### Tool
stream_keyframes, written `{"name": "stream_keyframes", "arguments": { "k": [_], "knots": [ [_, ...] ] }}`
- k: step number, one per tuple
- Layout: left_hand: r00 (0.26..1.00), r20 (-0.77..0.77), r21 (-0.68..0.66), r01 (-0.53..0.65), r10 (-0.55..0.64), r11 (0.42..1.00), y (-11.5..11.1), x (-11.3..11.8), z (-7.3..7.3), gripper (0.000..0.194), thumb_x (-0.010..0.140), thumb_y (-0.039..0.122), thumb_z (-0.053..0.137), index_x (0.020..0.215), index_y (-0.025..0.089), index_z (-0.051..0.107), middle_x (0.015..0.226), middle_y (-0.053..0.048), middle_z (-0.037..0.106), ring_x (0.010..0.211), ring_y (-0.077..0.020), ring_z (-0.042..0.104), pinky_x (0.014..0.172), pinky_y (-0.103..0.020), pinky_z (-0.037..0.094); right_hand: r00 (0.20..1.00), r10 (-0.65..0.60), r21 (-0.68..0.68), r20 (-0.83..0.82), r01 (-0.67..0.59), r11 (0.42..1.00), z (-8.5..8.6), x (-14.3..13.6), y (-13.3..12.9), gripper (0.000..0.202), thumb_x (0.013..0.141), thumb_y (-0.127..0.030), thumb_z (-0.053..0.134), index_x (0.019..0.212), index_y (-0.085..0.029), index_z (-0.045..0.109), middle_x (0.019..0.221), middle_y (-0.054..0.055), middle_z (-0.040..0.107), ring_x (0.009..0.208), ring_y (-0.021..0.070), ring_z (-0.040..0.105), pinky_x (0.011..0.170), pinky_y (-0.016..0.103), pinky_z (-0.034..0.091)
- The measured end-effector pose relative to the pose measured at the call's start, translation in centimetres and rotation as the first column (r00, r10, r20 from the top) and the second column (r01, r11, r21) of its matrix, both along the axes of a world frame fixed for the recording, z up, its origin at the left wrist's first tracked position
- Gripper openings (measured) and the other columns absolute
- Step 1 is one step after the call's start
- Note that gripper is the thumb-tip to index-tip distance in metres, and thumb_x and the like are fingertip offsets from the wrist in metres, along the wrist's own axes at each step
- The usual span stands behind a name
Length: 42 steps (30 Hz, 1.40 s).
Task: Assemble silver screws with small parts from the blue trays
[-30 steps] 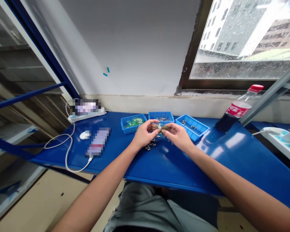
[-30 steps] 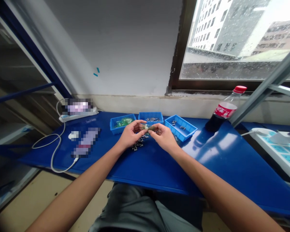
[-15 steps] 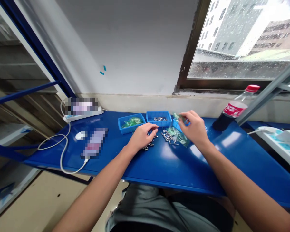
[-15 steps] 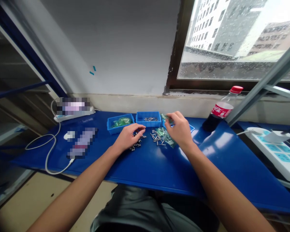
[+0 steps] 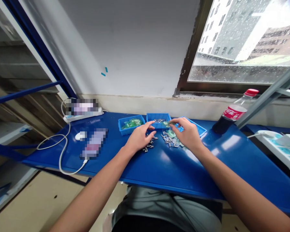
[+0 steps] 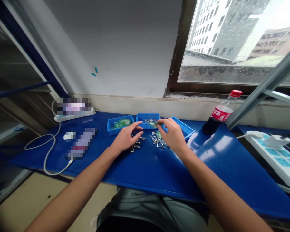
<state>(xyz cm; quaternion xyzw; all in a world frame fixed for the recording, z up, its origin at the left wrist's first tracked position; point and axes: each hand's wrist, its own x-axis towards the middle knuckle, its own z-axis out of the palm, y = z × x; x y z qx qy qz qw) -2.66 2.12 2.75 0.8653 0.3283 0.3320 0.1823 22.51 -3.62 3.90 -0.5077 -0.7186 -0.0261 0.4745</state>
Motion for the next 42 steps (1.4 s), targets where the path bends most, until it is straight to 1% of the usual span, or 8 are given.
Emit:
{"name": "stream_keyframes", "arguments": {
  "k": [4,10,14,17,21,27,38,42],
  "knots": [
    [0.994,0.089,0.064,0.064,-0.069,0.996,-0.1,0.0,0.4,0.050,0.098,0.036,0.069,0.146,0.026,0.058,0.140,-0.009,0.069,0.124,-0.0257,0.068,0.100,-0.041,0.059,0.987,0.124,-0.098,-0.101,-0.133,0.986,-0.4,-1.4,-0.5,0.012,0.097,-0.029,0.066,0.105,-0.025,0.076,0.101,0.005,0.078,0.088,0.0234,0.072,0.082,0.040,0.059],
    [0.985,0.136,0.161,0.087,-0.109,0.983,-0.1,-0.1,1.0,0.020,0.102,0.025,0.061,0.115,0.023,0.075,0.108,-0.006,0.078,0.099,-0.0203,0.073,0.091,-0.037,0.059,0.963,0.209,-0.060,-0.173,-0.222,0.973,-1.8,-3.0,-0.2,0.022,0.099,-0.030,0.066,0.120,-0.025,0.070,0.120,0.010,0.073,0.097,0.0251,0.074,0.087,0.043,0.063],
    [0.979,0.177,0.291,-0.151,0.102,0.945,0.7,-1.7,1.8,0.027,0.098,0.019,0.061,0.119,0.024,0.077,0.103,-0.005,0.074,0.099,-0.0207,0.069,0.092,-0.037,0.057,0.983,0.179,-0.034,-0.037,-0.180,0.983,-2.0,-3.0,-0.3,0.027,0.100,-0.029,0.063,0.127,-0.026,0.066,0.123,0.012,0.070,0.103,0.0281,0.071,0.092,0.049,0.061],
    [0.919,0.190,0.359,-0.393,0.346,0.847,2.0,-4.0,2.2,0.027,0.097,0.020,0.059,0.113,0.023,0.080,0.101,-0.007,0.070,0.100,-0.0230,0.065,0.094,-0.038,0.054,0.964,0.243,-0.072,0.109,-0.236,0.969,-2.1,-3.1,-0.5,0.026,0.103,-0.027,0.059,0.127,-0.026,0.066,0.120,0.012,0.071,0.114,0.0306,0.066,0.098,0.051,0.057],
    [0.834,0.070,0.348,-0.534,0.547,0.770,3.9,-6.9,1.9,0.029,0.093,0.022,0.058,0.110,0.020,0.082,0.101,-0.010,0.068,0.102,-0.0285,0.061,0.096,-0.042,0.053,0.906,0.365,-0.154,0.212,-0.338,0.928,-2.4,-4.0,-0.8,0.025,0.104,-0.026,0.057,0.127,-0.024,0.067,0.120,0.011,0.071,0.115,0.0296,0.064,0.098,0.050,0.057],
    [0.776,-0.150,0.274,-0.562,0.612,0.780,4.7,-7.7,0.6,0.032,0.092,0.028,0.056,0.107,0.023,0.084,0.103,-0.013,0.068,0.102,-0.0333,0.058,0.090,-0.048,0.053,0.832,0.452,-0.191,0.323,-0.410,0.892,-2.5,-5.7,-1.1,0.029,0.103,-0.023,0.058,0.130,-0.026,0.068,0.125,0.011,0.072,0.119,0.0293,0.063,0.103,0.051,0.055],
    [0.784,-0.172,0.252,-0.550,0.596,0.796,3.7,-6.8,0.5,0.040,0.103,0.042,0.048,0.097,0.022,0.082,0.123,-0.014,0.069,0.125,-0.0395,0.052,0.102,-0.060,0.048,0.821,0.412,-0.202,0.395,-0.359,0.911,-3.3,-4.4,-0.9,0.021,0.105,-0.019,0.054,0.115,-0.022,0.072,0.104,0.009,0.077,0.105,0.0264,0.067,0.094,0.045,0.056],
    [0.793,-0.039,0.368,-0.554,0.608,0.747,2.7,-5.8,1.3,0.036,0.104,0.037,0.049,0.120,0.021,0.077,0.134,-0.015,0.065,0.132,-0.0376,0.050,0.110,-0.059,0.044,0.841,0.392,-0.173,0.373,-0.352,0.920,-3.3,-4.2,-1.2,0.018,0.105,-0.025,0.056,0.113,-0.022,0.072,0.103,0.010,0.076,0.101,0.0266,0.067,0.090,0.046,0.056]
  ]
}}
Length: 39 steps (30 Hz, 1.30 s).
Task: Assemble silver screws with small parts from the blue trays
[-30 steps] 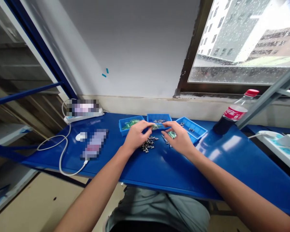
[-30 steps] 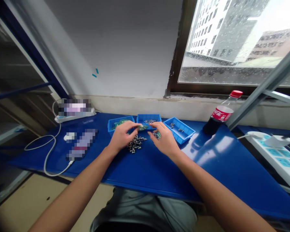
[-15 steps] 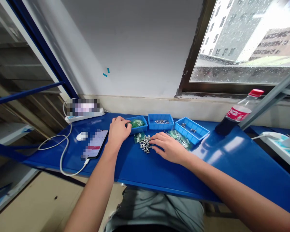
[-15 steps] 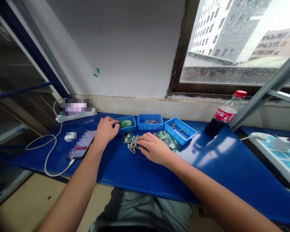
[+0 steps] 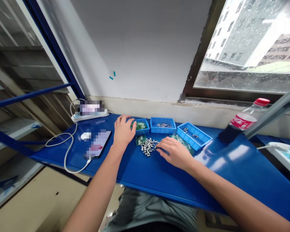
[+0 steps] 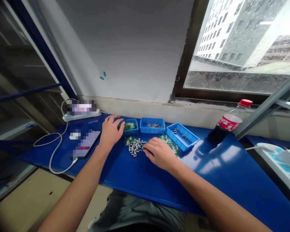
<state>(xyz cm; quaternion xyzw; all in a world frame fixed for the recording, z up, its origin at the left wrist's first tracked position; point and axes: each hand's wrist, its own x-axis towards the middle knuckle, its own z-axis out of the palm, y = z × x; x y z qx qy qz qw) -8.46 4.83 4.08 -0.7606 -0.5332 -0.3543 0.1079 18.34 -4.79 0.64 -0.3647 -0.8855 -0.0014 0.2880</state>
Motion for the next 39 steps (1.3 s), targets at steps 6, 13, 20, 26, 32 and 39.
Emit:
{"name": "stream_keyframes", "arguments": {
  "k": [6,13,20,26,32,39],
  "knots": [
    [0.969,0.001,0.055,0.245,-0.246,0.968,-1.1,3.6,1.6,0.028,0.103,0.030,0.053,0.117,0.021,0.075,0.131,-0.012,0.067,0.137,-0.0333,0.049,0.115,-0.052,0.043,1.000,-0.023,0.010,0.007,0.022,1.000,-0.7,-0.3,0.4,0.016,0.104,-0.023,0.057,0.105,-0.022,0.073,0.097,0.009,0.075,0.096,0.0258,0.067,0.089,0.045,0.055],
    [0.830,0.110,0.006,0.550,-0.547,0.835,-0.9,9.0,2.1,0.026,0.104,0.026,0.052,0.114,0.019,0.075,0.116,-0.011,0.072,0.115,-0.0256,0.062,0.107,-0.045,0.052,0.998,-0.019,0.036,0.053,0.017,0.999,-0.7,0.1,0.7,0.016,0.104,-0.020,0.058,0.106,-0.023,0.073,0.093,0.008,0.074,0.095,0.0263,0.065,0.085,0.042,0.054],
    [0.778,0.081,-0.022,0.626,-0.623,0.779,-0.7,8.8,-1.2,0.026,0.105,0.027,0.051,0.112,0.017,0.074,0.114,-0.011,0.074,0.110,-0.0245,0.064,0.103,-0.043,0.053,0.994,0.045,0.019,0.101,-0.047,0.999,-0.7,0.5,0.9,0.020,0.103,-0.012,0.053,0.105,-0.021,0.071,0.095,0.010,0.073,0.092,0.0263,0.065,0.086,0.043,0.055],
    [0.789,0.174,-0.075,0.607,-0.589,0.791,-1.1,8.1,-1.5,0.025,0.105,0.028,0.051,0.107,0.019,0.075,0.108,-0.009,0.077,0.106,-0.0240,0.067,0.100,-0.043,0.054,1.000,0.016,-0.002,-0.007,-0.016,1.000,-0.6,0.6,0.9,0.023,0.102,-0.012,0.049,0.112,-0.021,0.067,0.100,0.010,0.070,0.095,0.0265,0.067,0.087,0.043,0.057],
    [0.778,0.238,-0.084,0.612,-0.581,0.786,-2.3,8.1,-1.0,0.023,0.101,0.026,0.055,0.111,0.019,0.075,0.109,-0.008,0.079,0.106,-0.0233,0.070,0.100,-0.040,0.056,0.928,-0.123,-0.033,-0.353,0.120,0.992,-0.3,0.6,0.8,0.022,0.099,-0.017,0.055,0.110,-0.024,0.073,0.106,0.009,0.069,0.089,0.0227,0.069,0.083,0.039,0.060],
    [0.685,0.338,-0.189,0.722,-0.646,0.666,-3.4,9.0,-1.4,0.037,0.089,0.014,0.060,0.123,0.018,0.073,0.121,-0.008,0.078,0.105,-0.0230,0.075,0.097,-0.037,0.060,0.747,-0.259,-0.207,-0.612,0.164,0.964,-0.2,1.3,1.2,0.014,0.098,-0.032,0.065,0.104,-0.024,0.076,0.106,0.008,0.074,0.090,0.0232,0.074,0.083,0.041,0.064]
  ]
}}
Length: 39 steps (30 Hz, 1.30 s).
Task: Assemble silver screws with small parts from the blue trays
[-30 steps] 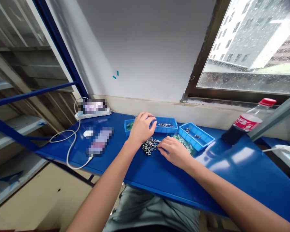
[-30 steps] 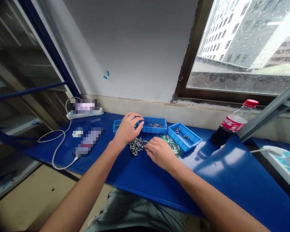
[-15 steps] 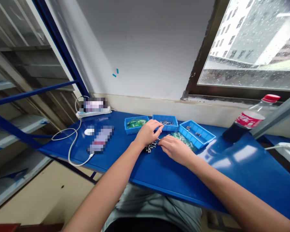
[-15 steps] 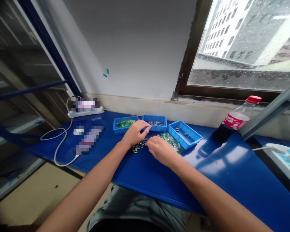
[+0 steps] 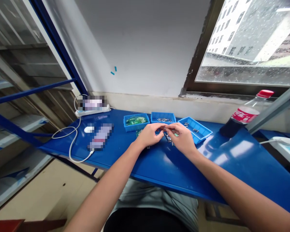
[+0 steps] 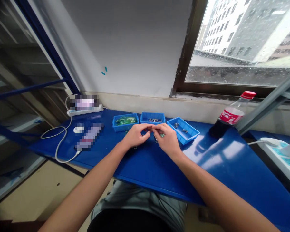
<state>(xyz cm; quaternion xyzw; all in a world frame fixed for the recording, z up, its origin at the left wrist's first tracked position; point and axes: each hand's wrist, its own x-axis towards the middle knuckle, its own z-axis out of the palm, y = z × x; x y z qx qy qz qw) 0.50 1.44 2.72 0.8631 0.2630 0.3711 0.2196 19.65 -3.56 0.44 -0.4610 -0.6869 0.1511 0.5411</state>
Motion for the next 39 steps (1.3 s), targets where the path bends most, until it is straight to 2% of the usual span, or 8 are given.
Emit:
{"name": "stream_keyframes", "arguments": {
  "k": [6,13,15,17,20,23,34,39],
  "knots": [
    [0.999,0.035,-0.096,-0.033,0.036,0.995,0.19,0.29,0.05,0.028,0.090,0.016,0.064,0.115,0.019,0.076,0.112,-0.008,0.081,0.099,-0.0229,0.077,0.092,-0.037,0.062,0.999,-0.047,-0.058,0.003,0.047,0.997,-0.19,0.23,0.11,0.016,0.093,-0.034,0.070,0.100,-0.021,0.075,0.099,0.008,0.078,0.082,0.0235,0.077,0.082,0.041,0.065],
    [0.999,0.034,-0.113,-0.028,0.032,0.993,0.32,0.21,-0.52,0.049,0.090,0.015,0.064,0.139,0.020,0.063,0.104,-0.004,0.081,0.091,-0.0191,0.077,0.090,-0.032,0.061,0.971,-0.089,0.077,0.221,0.073,0.994,-0.31,0.36,0.23,0.033,0.092,-0.023,0.062,0.124,-0.021,0.071,0.097,0.007,0.076,0.078,0.0225,0.072,0.079,0.040,0.063],
    [0.999,0.030,-0.116,-0.035,0.039,0.993,0.21,0.22,-0.46,0.054,0.092,0.019,0.063,0.145,0.020,0.058,0.105,-0.004,0.081,0.089,-0.0180,0.076,0.090,-0.031,0.060,0.960,-0.096,0.080,0.261,0.077,0.994,-0.28,0.35,0.22,0.031,0.093,-0.022,0.061,0.122,-0.022,0.073,0.097,0.008,0.075,0.077,0.0223,0.071,0.078,0.040,0.062],
    [0.998,0.014,-0.121,-0.066,0.068,0.990,0.11,0.22,-0.31,0.047,0.096,0.026,0.062,0.142,0.019,0.062,0.106,-0.005,0.081,0.088,-0.0186,0.076,0.087,-0.030,0.059,0.965,-0.089,0.065,0.248,0.075,0.995,-0.16,0.32,0.20,0.024,0.093,-0.023,0.060,0.112,-0.023,0.075,0.097,0.008,0.075,0.077,0.0220,0.070,0.076,0.039,0.062],
    [0.997,-0.031,-0.111,-0.078,0.075,0.991,0.03,0.18,-0.08,0.031,0.101,0.037,0.058,0.117,0.018,0.077,0.107,-0.007,0.082,0.092,-0.0212,0.076,0.086,-0.030,0.057,0.983,-0.071,0.026,0.171,0.067,0.997,0.15,0.27,0.13,0.016,0.093,-0.025,0.062,0.103,-0.023,0.075,0.095,0.006,0.074,0.079,0.0217,0.071,0.073,0.036,0.062],
    [0.998,-0.037,-0.112,-0.045,0.041,0.993,0.08,0.11,-0.02,0.031,0.102,0.038,0.057,0.103,0.018,0.082,0.105,-0.006,0.083,0.096,-0.0220,0.077,0.087,-0.030,0.056,0.991,-0.039,0.002,0.126,0.039,0.999,0.41,0.21,0.07,0.011,0.092,-0.025,0.064,0.098,-0.023,0.074,0.095,0.006,0.074,0.081,0.0217,0.071,0.073,0.035,0.062],
    [0.995,0.009,-0.122,-0.098,0.099,0.988,0.42,-0.07,-0.47,0.023,0.092,0.025,0.066,0.108,0.019,0.082,0.104,-0.004,0.083,0.092,-0.0212,0.078,0.085,-0.030,0.059,0.988,0.005,0.034,0.156,-0.011,0.999,-0.05,0.20,0.33,0.019,0.097,-0.027,0.059,0.105,-0.025,0.076,0.105,0.007,0.077,0.091,0.0245,0.073,0.086,0.042,0.063],
    [0.993,-0.010,-0.109,-0.119,0.119,0.987,0.42,-0.03,-0.53,0.023,0.090,0.022,0.066,0.106,0.018,0.082,0.100,-0.004,0.083,0.086,-0.0197,0.078,0.081,-0.029,0.060,0.999,-0.003,-0.040,0.036,0.005,0.999,-0.22,0.04,0.38,0.019,0.096,-0.034,0.063,0.108,-0.023,0.074,0.103,0.008,0.077,0.089,0.0246,0.075,0.083,0.041,0.064]
  ]
}}
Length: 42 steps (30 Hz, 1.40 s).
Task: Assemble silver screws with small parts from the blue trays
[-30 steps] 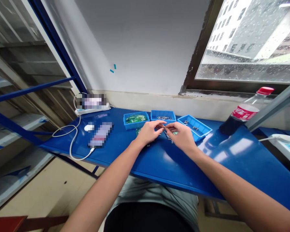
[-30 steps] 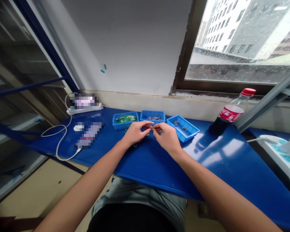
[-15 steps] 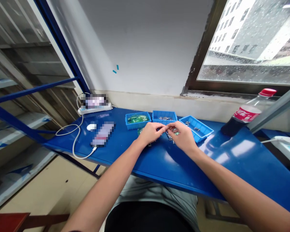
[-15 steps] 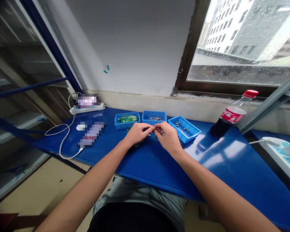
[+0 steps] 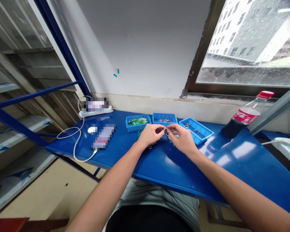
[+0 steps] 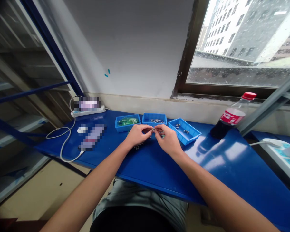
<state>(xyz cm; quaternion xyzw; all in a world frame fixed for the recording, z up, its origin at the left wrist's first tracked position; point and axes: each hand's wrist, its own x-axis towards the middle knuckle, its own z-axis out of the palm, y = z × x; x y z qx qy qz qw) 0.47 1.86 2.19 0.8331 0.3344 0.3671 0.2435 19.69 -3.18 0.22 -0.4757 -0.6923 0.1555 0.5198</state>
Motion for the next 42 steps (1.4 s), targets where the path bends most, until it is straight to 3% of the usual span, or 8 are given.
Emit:
{"name": "stream_keyframes", "arguments": {
  "k": [7,11,14,17,22,31,36,42],
  "knots": [
    [1.000,-0.014,0.060,0.027,-0.026,0.998,0.3,0.0,-0.4,0.025,0.088,0.016,0.065,0.108,0.019,0.081,0.107,-0.005,0.083,0.094,-0.0207,0.078,0.089,-0.031,0.060,1.000,-0.014,-0.097,-0.027,0.012,0.995,-0.2,0.1,0.1,0.016,0.091,-0.038,0.069,0.094,-0.022,0.071,0.090,0.006,0.077,0.079,0.0234,0.075,0.077,0.040,0.063],
    [0.998,0.047,-0.023,0.037,-0.036,0.999,0.1,0.2,-0.3,0.027,0.089,0.017,0.066,0.113,0.018,0.079,0.108,-0.005,0.082,0.092,-0.0200,0.079,0.087,-0.030,0.061,0.995,-0.012,-0.111,-0.098,0.001,0.994,-0.1,0.0,0.1,0.022,0.087,-0.032,0.070,0.107,-0.021,0.067,0.091,0.006,0.075,0.080,0.0219,0.073,0.073,0.036,0.062],
    [0.998,0.056,-0.059,0.026,-0.023,0.998,-0.3,0.3,0.1,0.023,0.092,0.025,0.067,0.110,0.017,0.079,0.104,-0.005,0.083,0.088,-0.0198,0.078,0.085,-0.029,0.060,0.998,-0.017,-0.075,-0.055,0.012,0.997,0.2,-0.1,0.0,0.026,0.088,-0.028,0.067,0.112,-0.021,0.068,0.090,0.006,0.073,0.078,0.0210,0.071,0.072,0.035,0.060],
    [1.000,0.003,-0.061,0.023,-0.023,0.998,-0.6,0.3,0.5,0.027,0.099,0.035,0.062,0.098,0.017,0.082,0.096,-0.005,0.083,0.085,-0.0198,0.077,0.082,-0.028,0.058,0.997,-0.072,-0.033,0.011,0.072,0.997,0.5,-0.1,-0.1,0.016,0.088,-0.028,0.066,0.100,-0.021,0.072,0.090,0.007,0.073,0.075,0.0208,0.069,0.069,0.035,0.059],
    [0.999,0.019,-0.080,0.044,-0.042,0.996,-0.6,0.2,0.4,0.030,0.099,0.041,0.063,0.104,0.020,0.083,0.101,-0.003,0.083,0.091,-0.0208,0.077,0.083,-0.028,0.057,0.998,-0.062,-0.048,0.026,0.063,0.997,0.4,0.0,-0.2,0.013,0.087,-0.031,0.068,0.097,-0.022,0.072,0.090,0.007,0.075,0.074,0.0222,0.069,0.066,0.036,0.058],
    [0.998,0.069,-0.043,0.012,-0.009,0.999,0.0,0.1,0.2,0.021,0.089,0.023,0.073,0.107,0.020,0.082,0.105,-0.005,0.083,0.095,-0.0222,0.078,0.090,-0.032,0.061,0.997,-0.017,-0.096,-0.077,0.009,0.995,0.2,0.0,-0.1,0.020,0.094,-0.040,0.066,0.100,-0.022,0.072,0.097,0.009,0.078,0.086,0.0259,0.076,0.074,0.039,0.064],
    [0.991,0.133,-0.077,0.041,-0.030,0.996,-0.1,0.2,0.1,0.036,0.082,0.010,0.072,0.117,0.016,0.076,0.102,-0.006,0.082,0.089,-0.0195,0.079,0.087,-0.031,0.064,0.996,0.002,-0.148,-0.091,-0.015,0.989,0.1,-0.1,-0.1,0.022,0.089,-0.043,0.074,0.096,-0.022,0.071,0.093,0.007,0.078,0.084,0.0251,0.076,0.074,0.038,0.064],
    [0.981,0.187,-0.058,0.068,-0.056,0.996,0.1,0.2,0.1,0.041,0.091,0.016,0.069,0.132,0.018,0.068,0.114,-0.008,0.080,0.101,-0.0202,0.078,0.092,-0.034,0.064,0.999,-0.045,-0.060,-0.013,0.044,0.997,0.6,0.4,0.2,0.020,0.092,-0.039,0.067,0.101,-0.021,0.069,0.093,0.008,0.076,0.081,0.0238,0.072,0.072,0.037,0.062]
  ]
}}
